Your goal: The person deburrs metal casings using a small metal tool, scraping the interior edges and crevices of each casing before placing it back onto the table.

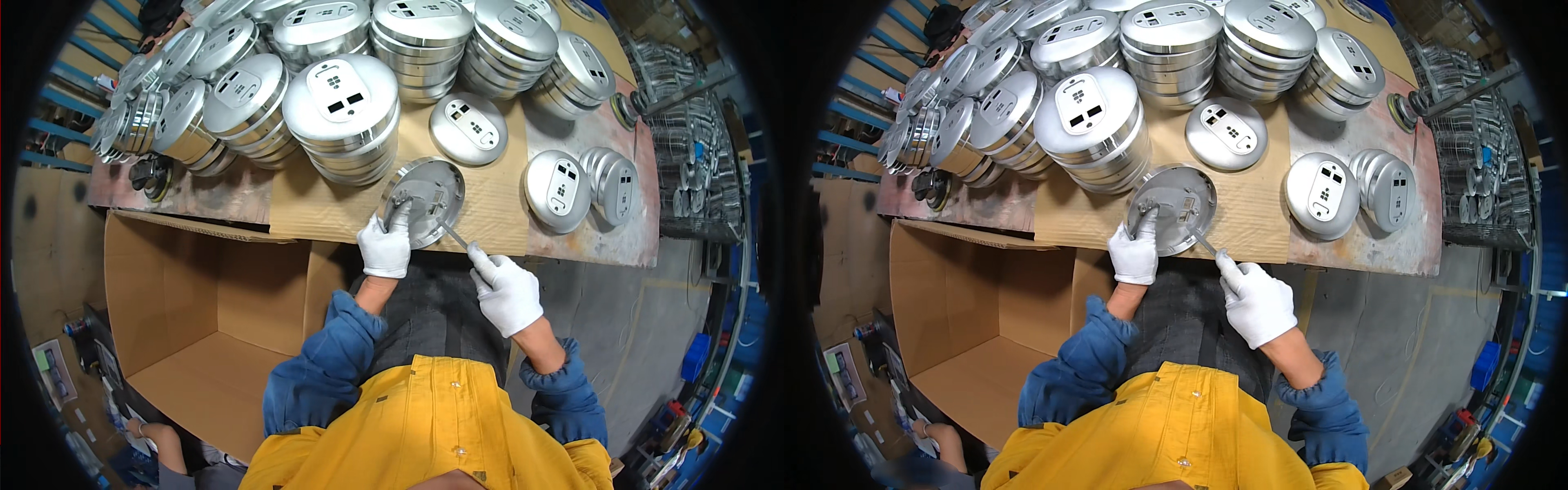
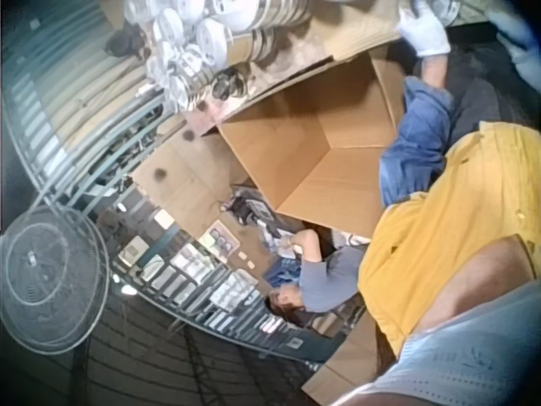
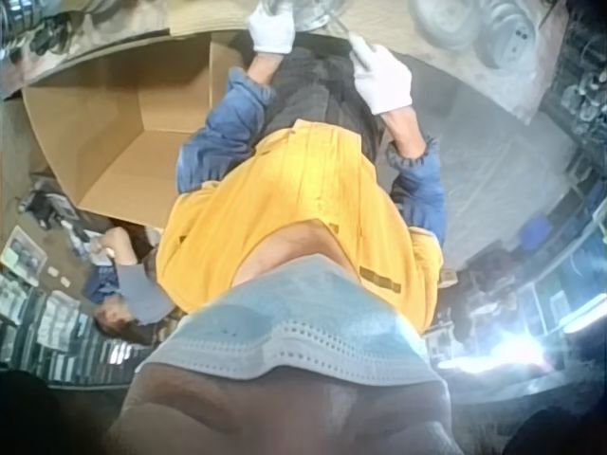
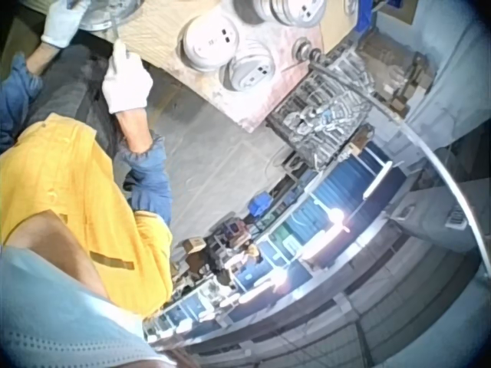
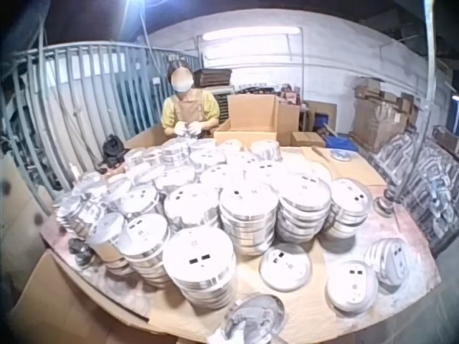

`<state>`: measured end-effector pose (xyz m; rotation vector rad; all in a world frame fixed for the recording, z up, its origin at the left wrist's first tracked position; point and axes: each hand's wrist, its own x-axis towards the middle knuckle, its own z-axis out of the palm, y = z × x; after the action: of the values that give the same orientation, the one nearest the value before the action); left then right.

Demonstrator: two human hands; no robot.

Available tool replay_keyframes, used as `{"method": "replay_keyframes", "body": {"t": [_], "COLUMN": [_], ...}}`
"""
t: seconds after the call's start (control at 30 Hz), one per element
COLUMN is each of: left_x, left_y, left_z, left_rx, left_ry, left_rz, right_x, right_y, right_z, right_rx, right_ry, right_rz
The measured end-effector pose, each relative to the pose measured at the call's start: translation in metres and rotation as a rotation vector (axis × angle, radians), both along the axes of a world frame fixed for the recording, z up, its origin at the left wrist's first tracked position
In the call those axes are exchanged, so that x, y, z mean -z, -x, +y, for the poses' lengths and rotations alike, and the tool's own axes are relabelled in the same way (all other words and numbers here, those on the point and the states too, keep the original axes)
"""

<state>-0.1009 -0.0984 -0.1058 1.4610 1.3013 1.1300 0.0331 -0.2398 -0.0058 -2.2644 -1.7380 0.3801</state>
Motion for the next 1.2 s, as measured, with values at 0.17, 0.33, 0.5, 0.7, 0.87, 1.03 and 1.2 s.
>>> {"method": "replay_keyframes", "body": {"t": [0.17, 0.33, 0.5, 0.7, 0.87, 1.03, 1.2], "left_x": [-0.027, -0.044, -0.027, -0.029, -0.019, -0.015, -0.012], "left_y": [-0.002, 0.037, 0.052, 0.012, -0.006, -0.005, -0.007], "left_z": [-0.001, 0.024, 0.047, 0.021, 0.013, 0.007, 0.007], "left_rx": [0.034, 0.265, 0.374, 0.198, 0.129, 0.137, 0.139], "left_ry": [0.061, 0.285, 0.345, 0.118, -0.109, -0.122, -0.193], "left_rz": [-0.282, -0.182, 0.242, -0.006, -0.012, -0.022, -0.070], "right_x": [-0.010, -0.005, -0.004, -0.009, -0.029, -0.035, -0.038], "right_y": [0.004, 0.008, 0.006, -0.001, 0.000, 0.004, 0.007], "right_z": [-0.001, -0.005, -0.007, -0.010, -0.004, 0.003, 0.013], "right_rx": [-0.096, -0.134, -0.150, -0.037, -0.007, -0.051, -0.112], "right_ry": [0.129, 0.163, 0.173, 0.008, 0.140, 0.174, 0.199], "right_rz": [-0.003, -0.061, -0.061, -0.034, -0.092, -0.126, -0.134]}}
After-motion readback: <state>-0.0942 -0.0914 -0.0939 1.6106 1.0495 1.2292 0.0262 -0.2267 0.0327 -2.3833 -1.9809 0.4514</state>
